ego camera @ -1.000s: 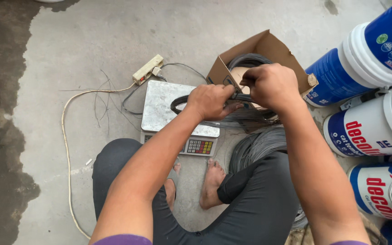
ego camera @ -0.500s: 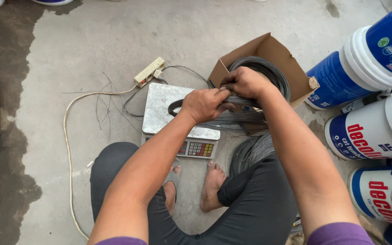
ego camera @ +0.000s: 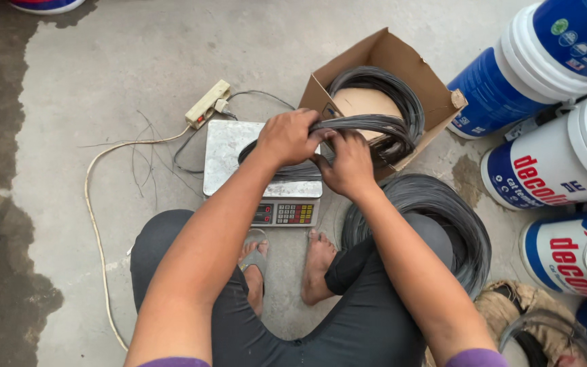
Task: The person cuts a length of black wire from a large coil using wire cutters. They then place the cut wire onto a digital scale and proceed to coil it into a smaller, tighter bundle by hand. The coiled wire is placed into a cardboard box.
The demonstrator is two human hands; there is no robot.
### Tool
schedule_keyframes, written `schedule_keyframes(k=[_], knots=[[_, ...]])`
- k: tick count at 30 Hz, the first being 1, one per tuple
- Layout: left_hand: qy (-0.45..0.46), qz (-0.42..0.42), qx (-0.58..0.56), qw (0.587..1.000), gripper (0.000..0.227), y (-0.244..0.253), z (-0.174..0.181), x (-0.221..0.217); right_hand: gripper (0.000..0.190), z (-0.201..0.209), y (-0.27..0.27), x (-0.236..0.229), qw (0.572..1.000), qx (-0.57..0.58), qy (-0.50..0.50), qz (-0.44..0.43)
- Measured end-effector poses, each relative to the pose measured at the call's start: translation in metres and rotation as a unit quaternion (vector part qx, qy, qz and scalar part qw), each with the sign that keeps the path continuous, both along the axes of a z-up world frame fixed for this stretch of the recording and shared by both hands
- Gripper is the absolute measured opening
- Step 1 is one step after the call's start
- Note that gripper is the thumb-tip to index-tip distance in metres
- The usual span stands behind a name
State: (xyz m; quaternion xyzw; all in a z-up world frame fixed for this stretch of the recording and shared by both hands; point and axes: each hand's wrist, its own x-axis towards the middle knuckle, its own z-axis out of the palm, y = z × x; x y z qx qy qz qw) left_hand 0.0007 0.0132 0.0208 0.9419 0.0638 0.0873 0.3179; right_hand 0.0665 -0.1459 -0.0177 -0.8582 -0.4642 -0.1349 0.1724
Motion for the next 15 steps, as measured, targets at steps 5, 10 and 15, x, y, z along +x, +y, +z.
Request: schedule_keyframes(k=[5, 10, 15], knots=[[0.002, 0.014, -0.011, 1.0, 0.04, 0.003, -0.005, -0.004, 0.011, -0.014, 0.0, 0.007, 0.951, 0.066, 0.295, 0.064], [-0.021, 0.012, 0.028, 0.999, 0.049, 0.005, 0.007, -0.015, 0.016, 0.092, -0.01, -0.023, 0.964, -0.1, 0.245, -0.029], [-0.105, -0.026, 0.083, 0.991, 0.055, -0.017, 0.001, -0.012, 0.016, 0.13, 0.0, 0.003, 0.958, -0.271, -0.04, -0.084]])
